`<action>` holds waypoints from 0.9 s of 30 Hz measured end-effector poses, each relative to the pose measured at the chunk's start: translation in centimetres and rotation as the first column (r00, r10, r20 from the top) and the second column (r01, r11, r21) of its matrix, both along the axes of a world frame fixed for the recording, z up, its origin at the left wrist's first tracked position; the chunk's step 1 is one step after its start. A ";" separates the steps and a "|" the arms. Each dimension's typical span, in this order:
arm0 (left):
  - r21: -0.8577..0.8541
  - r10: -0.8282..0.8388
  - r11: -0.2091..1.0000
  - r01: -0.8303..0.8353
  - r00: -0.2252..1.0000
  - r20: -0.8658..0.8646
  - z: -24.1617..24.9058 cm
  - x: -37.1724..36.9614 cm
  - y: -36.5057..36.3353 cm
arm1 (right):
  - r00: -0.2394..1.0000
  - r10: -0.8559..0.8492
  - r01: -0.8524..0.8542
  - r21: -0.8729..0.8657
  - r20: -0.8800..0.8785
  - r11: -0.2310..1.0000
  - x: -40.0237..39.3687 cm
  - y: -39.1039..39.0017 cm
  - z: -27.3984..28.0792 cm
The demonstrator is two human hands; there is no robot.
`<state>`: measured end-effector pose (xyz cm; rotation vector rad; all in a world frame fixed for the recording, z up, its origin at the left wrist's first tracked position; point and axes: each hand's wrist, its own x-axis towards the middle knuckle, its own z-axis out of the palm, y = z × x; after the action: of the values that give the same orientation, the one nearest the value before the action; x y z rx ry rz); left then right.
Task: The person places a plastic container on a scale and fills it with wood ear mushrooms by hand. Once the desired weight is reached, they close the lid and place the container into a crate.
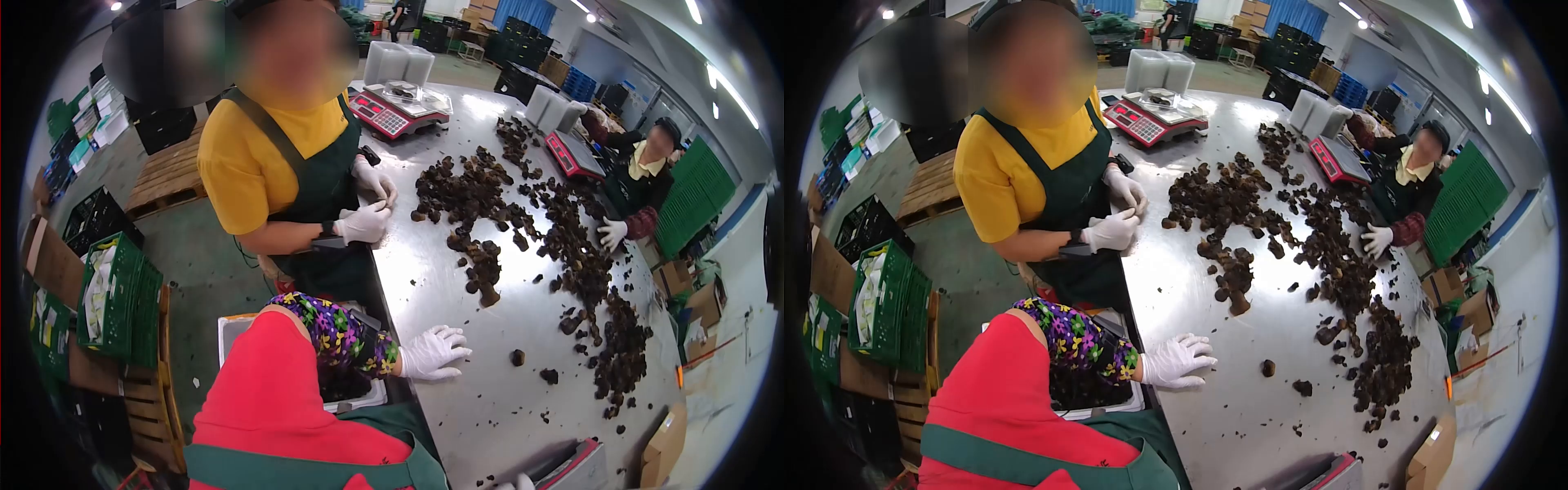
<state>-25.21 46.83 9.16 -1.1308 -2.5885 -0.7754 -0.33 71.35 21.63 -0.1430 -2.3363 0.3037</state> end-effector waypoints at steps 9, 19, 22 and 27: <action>0.023 -0.032 0.999 0.031 0.999 0.021 0.7 -0.1 -0.2 | 0.944 0.210 -0.199 -0.071 0.256 0.978 -0.5 -1.4 -10.4; 0.156 0.107 0.983 -0.098 0.993 -0.050 -0.2 0.1 0.1 | 0.952 -0.090 0.146 -0.173 0.294 0.974 3.4 0.1 -9.0; 0.241 0.089 0.963 -0.120 0.987 0.135 0.3 1.1 0.6 | 0.947 -0.027 0.096 -0.201 0.320 0.975 3.8 0.2 -8.8; 0.021 -0.135 0.991 0.134 0.989 0.067 7.8 -2.5 -1.1 | 0.940 -0.034 0.049 -0.038 0.339 0.998 5.6 2.3 -4.7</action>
<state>-27.76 45.68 16.97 -1.3069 -2.5767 -0.8767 5.24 73.64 16.93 -0.2869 -2.6639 0.3339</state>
